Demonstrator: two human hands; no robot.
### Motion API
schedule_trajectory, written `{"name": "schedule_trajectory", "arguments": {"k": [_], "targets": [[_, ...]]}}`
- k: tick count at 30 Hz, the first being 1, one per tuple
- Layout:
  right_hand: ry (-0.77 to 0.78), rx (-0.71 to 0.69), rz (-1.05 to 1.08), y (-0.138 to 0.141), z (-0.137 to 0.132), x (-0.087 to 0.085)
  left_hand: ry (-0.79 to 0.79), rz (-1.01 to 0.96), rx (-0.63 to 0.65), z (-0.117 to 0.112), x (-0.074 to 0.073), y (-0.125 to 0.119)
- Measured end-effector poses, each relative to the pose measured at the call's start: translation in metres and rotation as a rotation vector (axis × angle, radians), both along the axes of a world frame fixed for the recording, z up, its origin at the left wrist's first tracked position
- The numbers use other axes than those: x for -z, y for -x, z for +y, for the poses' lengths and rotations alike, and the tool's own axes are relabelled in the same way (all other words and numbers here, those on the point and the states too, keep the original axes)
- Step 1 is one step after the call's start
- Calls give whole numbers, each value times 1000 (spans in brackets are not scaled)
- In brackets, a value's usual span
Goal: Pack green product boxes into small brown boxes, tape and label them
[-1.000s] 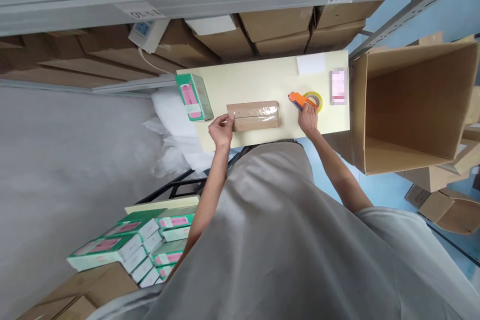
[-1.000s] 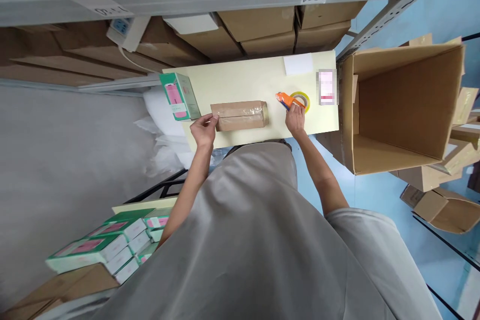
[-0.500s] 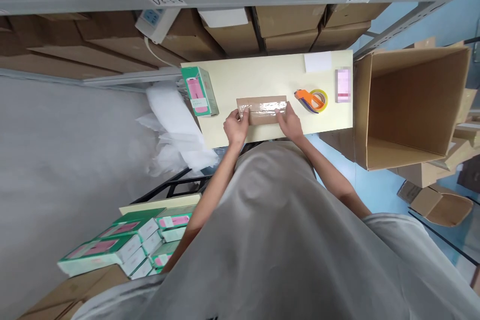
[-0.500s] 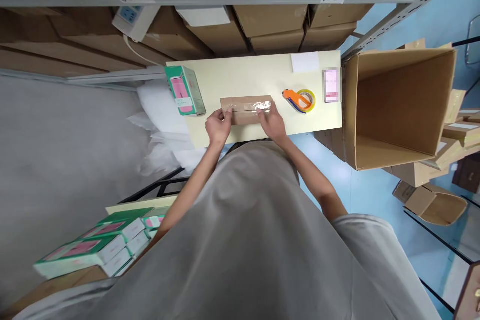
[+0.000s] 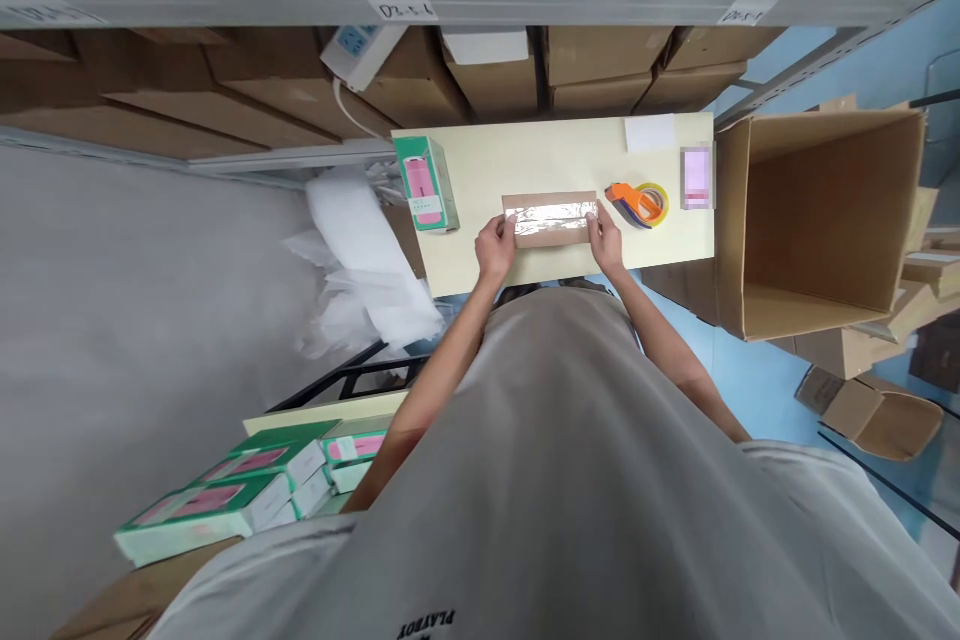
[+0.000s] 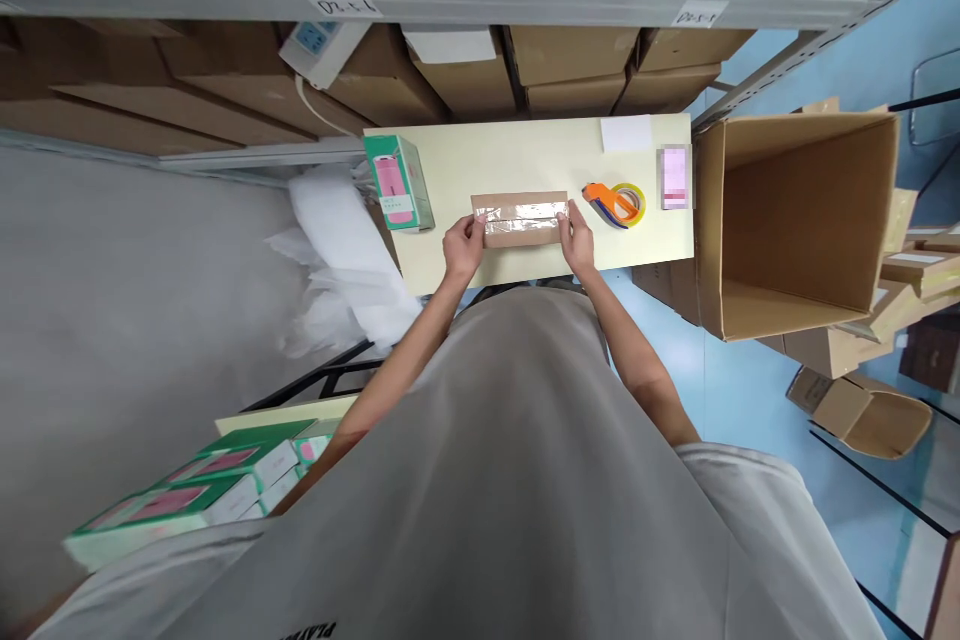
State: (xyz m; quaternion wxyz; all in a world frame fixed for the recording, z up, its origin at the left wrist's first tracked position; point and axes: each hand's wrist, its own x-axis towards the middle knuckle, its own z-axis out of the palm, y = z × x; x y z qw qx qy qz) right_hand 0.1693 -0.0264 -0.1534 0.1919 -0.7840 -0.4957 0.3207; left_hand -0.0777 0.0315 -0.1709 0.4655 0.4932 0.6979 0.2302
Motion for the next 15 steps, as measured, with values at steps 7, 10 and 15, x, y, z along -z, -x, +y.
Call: {"name": "schedule_trajectory", "arguments": {"k": [7, 10, 15], "targets": [[-95, 155, 52, 24, -10, -43, -73, -128, -12, 4, -16, 24], [-171, 174, 61, 29, -16, -64, -152, -171, 17, 5, -21, 45], [-146, 250, 91, 31, -27, -52, -97, -266, 105, 0, -4, 64]]}}
